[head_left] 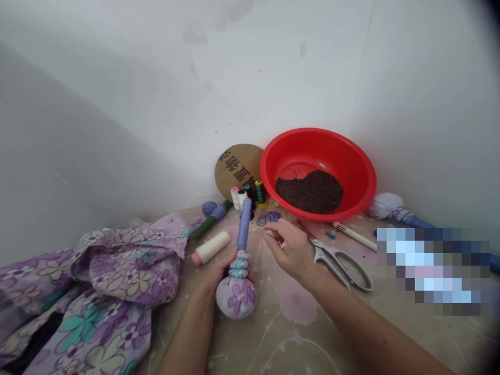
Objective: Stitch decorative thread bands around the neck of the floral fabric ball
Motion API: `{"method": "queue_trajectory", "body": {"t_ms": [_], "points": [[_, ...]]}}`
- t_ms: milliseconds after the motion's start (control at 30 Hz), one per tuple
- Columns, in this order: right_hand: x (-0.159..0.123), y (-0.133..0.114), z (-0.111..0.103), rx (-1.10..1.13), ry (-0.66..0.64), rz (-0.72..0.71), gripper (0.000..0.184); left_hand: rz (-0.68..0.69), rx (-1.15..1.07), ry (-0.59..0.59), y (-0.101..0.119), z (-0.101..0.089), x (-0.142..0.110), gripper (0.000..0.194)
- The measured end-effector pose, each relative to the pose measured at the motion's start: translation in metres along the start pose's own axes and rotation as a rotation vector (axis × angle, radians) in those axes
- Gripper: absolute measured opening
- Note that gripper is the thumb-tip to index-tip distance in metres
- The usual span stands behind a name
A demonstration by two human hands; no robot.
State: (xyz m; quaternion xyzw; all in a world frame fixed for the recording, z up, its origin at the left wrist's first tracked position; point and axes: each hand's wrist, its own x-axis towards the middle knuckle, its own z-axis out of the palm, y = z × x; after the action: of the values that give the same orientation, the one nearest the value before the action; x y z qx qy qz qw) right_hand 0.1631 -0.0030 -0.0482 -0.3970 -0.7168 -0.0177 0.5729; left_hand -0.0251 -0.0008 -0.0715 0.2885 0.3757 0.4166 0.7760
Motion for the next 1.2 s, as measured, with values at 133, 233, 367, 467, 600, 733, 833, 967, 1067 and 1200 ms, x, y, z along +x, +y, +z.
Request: {"method": "queue_trajectory", "body": {"t_ms": [133, 233, 367, 467, 600, 733, 833, 967, 1067, 1200], "points": [[-0.007, -0.004, 0.012, 0.091, -0.110, 0.110, 0.014, -0.007, 0.037, 0.010, 0.000, -0.001, -0.001, 0.017], [-0.012, 0.000, 0.020, 0.153, -0.253, 0.201, 0.021, 0.005, 0.047, 0.044, 0.001, -0.001, -0.001, 0.016], [-0.017, 0.003, 0.026, 0.150, -0.400, 0.278, 0.025, 0.026, 0.048, 0.065, 0.002, 0.001, -0.003, 0.010], [-0.020, 0.003, 0.030, 0.171, -0.441, 0.274, 0.024, 0.031, 0.031, 0.111, 0.002, 0.003, -0.003, 0.006], [-0.024, 0.003, 0.035, 0.172, -0.429, 0.271, 0.016, 0.036, 0.043, 0.130, 0.001, 0.002, -0.003, 0.013], [-0.024, 0.006, 0.034, 0.236, -0.471, 0.258, 0.013, 0.034, 0.035, 0.160, 0.001, 0.000, -0.001, 0.009], [-0.022, 0.013, 0.029, 0.323, -0.676, 0.259, 0.010, 0.041, 0.031, 0.140, 0.000, 0.000, -0.001, 0.005], [-0.016, 0.023, 0.020, 0.411, -0.782, 0.270, 0.012, 0.028, 0.021, 0.081, 0.000, 0.000, -0.003, 0.009], [-0.010, 0.028, 0.016, 0.544, -0.685, 0.306, 0.017, -0.010, -0.009, 0.028, -0.001, -0.005, -0.004, 0.014], [-0.010, 0.030, 0.020, 0.669, -0.600, 0.420, 0.017, -0.041, -0.029, -0.050, -0.002, -0.015, -0.003, 0.020]]}}
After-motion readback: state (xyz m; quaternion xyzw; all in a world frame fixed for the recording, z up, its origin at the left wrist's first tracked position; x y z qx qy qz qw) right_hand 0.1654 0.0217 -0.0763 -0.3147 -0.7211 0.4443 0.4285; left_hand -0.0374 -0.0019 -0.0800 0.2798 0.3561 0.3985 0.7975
